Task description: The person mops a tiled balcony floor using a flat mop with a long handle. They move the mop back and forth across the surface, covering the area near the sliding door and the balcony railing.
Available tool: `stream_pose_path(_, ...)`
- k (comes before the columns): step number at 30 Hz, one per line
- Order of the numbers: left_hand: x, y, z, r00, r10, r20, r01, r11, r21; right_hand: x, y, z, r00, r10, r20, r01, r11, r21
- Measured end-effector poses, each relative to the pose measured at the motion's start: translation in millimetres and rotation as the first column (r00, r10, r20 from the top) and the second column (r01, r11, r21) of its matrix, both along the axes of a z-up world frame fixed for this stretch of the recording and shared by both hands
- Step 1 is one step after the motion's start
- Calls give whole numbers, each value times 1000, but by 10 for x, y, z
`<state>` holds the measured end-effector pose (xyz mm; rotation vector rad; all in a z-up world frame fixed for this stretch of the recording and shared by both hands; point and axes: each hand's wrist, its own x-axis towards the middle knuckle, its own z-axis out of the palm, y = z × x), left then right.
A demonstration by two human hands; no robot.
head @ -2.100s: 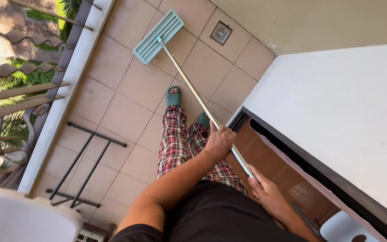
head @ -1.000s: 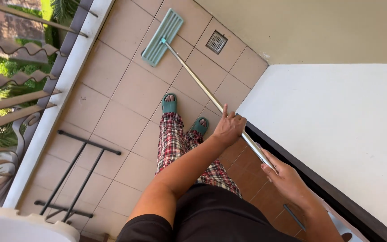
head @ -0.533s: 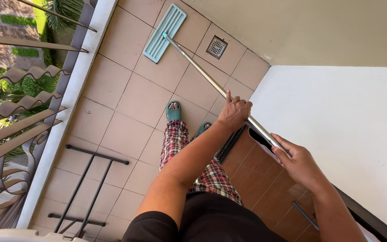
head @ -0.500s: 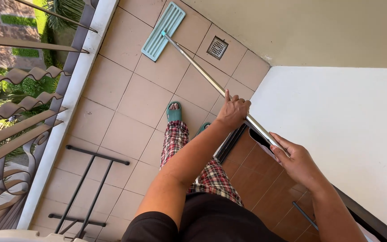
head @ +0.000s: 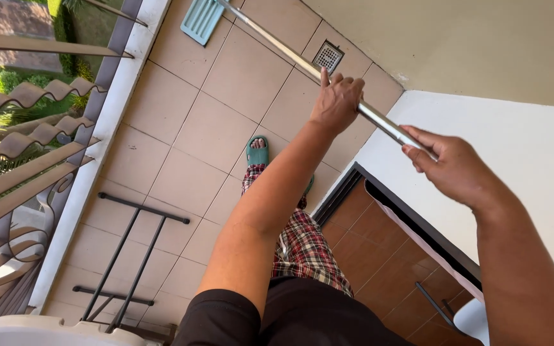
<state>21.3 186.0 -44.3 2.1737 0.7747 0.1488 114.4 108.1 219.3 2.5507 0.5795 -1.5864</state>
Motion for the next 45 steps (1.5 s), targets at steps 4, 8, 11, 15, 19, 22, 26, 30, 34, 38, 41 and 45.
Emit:
stream_pose_path(4,13,294,-218,999,41,-29,-41,999,16,-78,354,-26,999,30,15,-29,999,-35)
stream_pose_path(8,-84,452,-293,999,43,17,-42,998,-44,-105,454,-65,999,41,-7,-41,999,-9)
stream_pose_path(11,-209,420,-102,998,11,-55,-9,999,38,-206,388,-132,997,72,-33,-73,997,-39)
stream_pose_path(15,-560,118,-259,996,-53,-75,58,996,70,-453,-49,-438,990,110,-90,-105,993,50)
stream_pose_path(19,-941,-281,-334,977,-58,-204,66,997,30,-744,-407,-501,967,215,-139,-204,975,91)
stream_pose_path(22,-1329,-571,-380,977,-62,-206,69,997,27,-953,-826,-666,957,242,-162,-238,970,47)
stream_pose_path(26,-1787,-973,-476,987,-34,-158,43,998,52,-1315,-1048,-579,939,250,-234,-259,966,-10)
stream_pose_path(30,-2195,-1269,-382,985,-21,-169,24,1000,12,-1632,-1399,-642,939,231,-257,-235,972,14)
stream_pose_path(34,-2531,-1542,-487,988,20,-150,-14,999,39,-1924,-1485,-530,926,287,-245,-297,955,-7)
stream_pose_path(38,-2636,-1926,-668,985,35,-171,-26,998,51,-2049,-1824,-567,916,337,-217,-342,939,13)
stream_pose_path(41,-2625,-2198,-697,980,34,-195,-23,998,58,-2100,-2072,-436,913,355,-201,-351,935,58)
stream_pose_path(45,-2686,-2493,-725,973,-14,-230,34,996,86,-2169,-2596,-548,908,382,-172,-361,922,139)
